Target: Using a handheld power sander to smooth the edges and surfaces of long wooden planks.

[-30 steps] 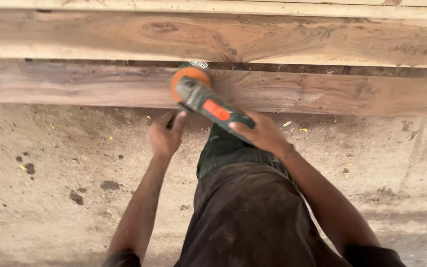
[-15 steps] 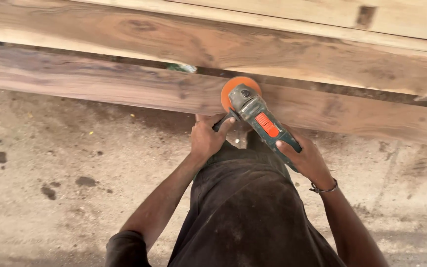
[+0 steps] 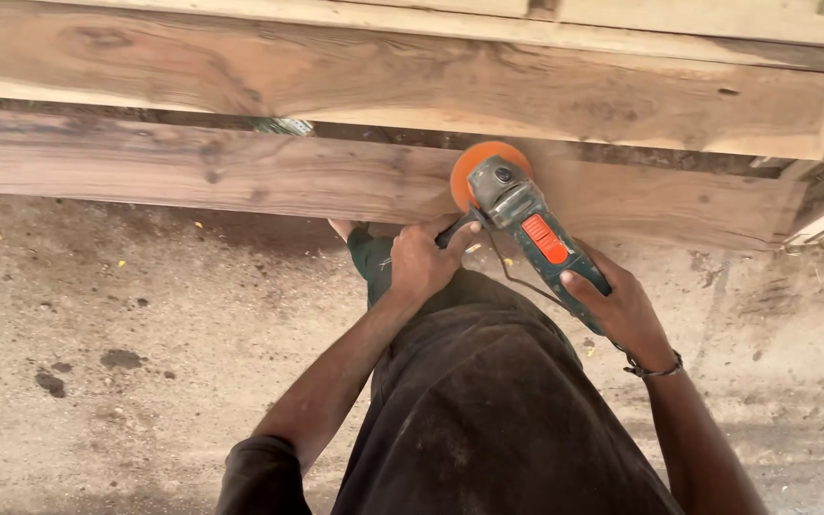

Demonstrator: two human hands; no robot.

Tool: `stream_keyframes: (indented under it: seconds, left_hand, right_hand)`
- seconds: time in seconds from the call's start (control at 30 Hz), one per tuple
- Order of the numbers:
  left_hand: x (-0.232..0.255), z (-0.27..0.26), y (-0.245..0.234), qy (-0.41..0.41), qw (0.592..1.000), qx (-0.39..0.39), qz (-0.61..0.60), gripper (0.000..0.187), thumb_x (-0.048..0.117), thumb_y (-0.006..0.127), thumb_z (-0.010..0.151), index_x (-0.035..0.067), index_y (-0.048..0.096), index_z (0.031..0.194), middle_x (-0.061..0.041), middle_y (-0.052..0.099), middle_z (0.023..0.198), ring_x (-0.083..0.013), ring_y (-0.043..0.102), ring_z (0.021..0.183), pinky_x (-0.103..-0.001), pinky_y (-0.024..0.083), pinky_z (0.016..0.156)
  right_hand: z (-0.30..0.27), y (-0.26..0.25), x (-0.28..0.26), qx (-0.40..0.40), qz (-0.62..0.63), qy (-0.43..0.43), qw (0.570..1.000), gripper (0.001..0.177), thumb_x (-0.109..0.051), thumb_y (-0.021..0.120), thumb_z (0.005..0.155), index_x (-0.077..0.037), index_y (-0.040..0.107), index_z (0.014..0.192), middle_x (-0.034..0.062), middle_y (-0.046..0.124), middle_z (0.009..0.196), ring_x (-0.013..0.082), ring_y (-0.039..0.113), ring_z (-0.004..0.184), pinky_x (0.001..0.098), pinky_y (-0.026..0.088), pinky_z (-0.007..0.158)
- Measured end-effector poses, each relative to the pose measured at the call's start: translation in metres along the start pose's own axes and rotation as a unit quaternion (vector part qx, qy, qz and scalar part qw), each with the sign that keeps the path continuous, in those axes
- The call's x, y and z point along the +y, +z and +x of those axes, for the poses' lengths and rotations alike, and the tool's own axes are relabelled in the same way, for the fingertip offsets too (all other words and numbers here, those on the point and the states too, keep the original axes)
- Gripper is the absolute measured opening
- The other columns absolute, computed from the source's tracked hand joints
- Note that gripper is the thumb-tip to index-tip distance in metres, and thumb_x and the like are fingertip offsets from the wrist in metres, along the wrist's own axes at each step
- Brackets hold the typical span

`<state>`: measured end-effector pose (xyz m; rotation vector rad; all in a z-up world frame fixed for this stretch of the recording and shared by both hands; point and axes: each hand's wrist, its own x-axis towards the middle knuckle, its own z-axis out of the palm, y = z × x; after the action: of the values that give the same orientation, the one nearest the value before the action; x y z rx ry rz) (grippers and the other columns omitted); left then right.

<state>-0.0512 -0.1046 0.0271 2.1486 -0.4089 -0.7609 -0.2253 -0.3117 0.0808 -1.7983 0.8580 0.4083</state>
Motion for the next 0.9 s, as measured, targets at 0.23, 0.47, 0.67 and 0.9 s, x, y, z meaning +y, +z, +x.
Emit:
stream_keyframes:
  seconds: [0.23,0.47,0.67,0.9]
  left_hand:
    - [0.025,0.007,0.049,-0.006,0.997,-0.063,0.042,0.047,0.056,0.066,0.090,0.018,0.080,0.112,-0.010,0.076,0.073,-0.0269,0.074,0.069,-0.043,0.056,0.067]
    - [0.040,0.028,0.086,-0.030,0.965,-0.226,0.128,0.049,0.064,0.054,0.096,0.023,0.075,0.111,-0.007,0.071,0.072,-0.0270,0.071,0.063,-0.047,0.057,0.057]
    - [-0.008,0.026,0.051,0.105,0.983,-0.137,0.066,0.055,0.066,0.061,0.090,0.014,0.080,0.093,-0.006,0.073,0.070,-0.0234,0.074,0.065,-0.043,0.057,0.064]
    - [-0.078,-0.018,-0.128,-0.056,0.996,0.023,0.067,0.048,0.061,0.068,0.085,0.021,0.080,0.109,-0.008,0.077,0.080,-0.0244,0.076,0.075,-0.040,0.058,0.071]
  right_hand:
    - [-0.019,-0.029,0.048,0.029,0.031,0.062,0.997,0.066,-0.044,0.062,0.092,-0.009,0.057,0.148,0.0151,0.075,0.103,0.0226,0.069,0.080,0.0360,0.056,0.071]
    - [-0.046,-0.019,0.109,0.083,0.130,0.103,0.983,0.058,-0.040,0.057,0.097,-0.006,0.057,0.144,0.0111,0.069,0.088,0.0213,0.067,0.067,0.0346,0.056,0.057]
    - [-0.033,0.034,0.083,0.103,0.217,0.076,0.968,0.053,-0.037,0.056,0.100,-0.006,0.054,0.143,0.0069,0.066,0.097,0.0168,0.065,0.071,0.0319,0.057,0.060]
    - [0.043,0.139,-0.021,-0.028,0.022,-0.063,0.997,0.066,-0.052,0.060,0.096,-0.009,0.057,0.146,0.0136,0.067,0.121,0.0282,0.063,0.107,0.0447,0.049,0.090]
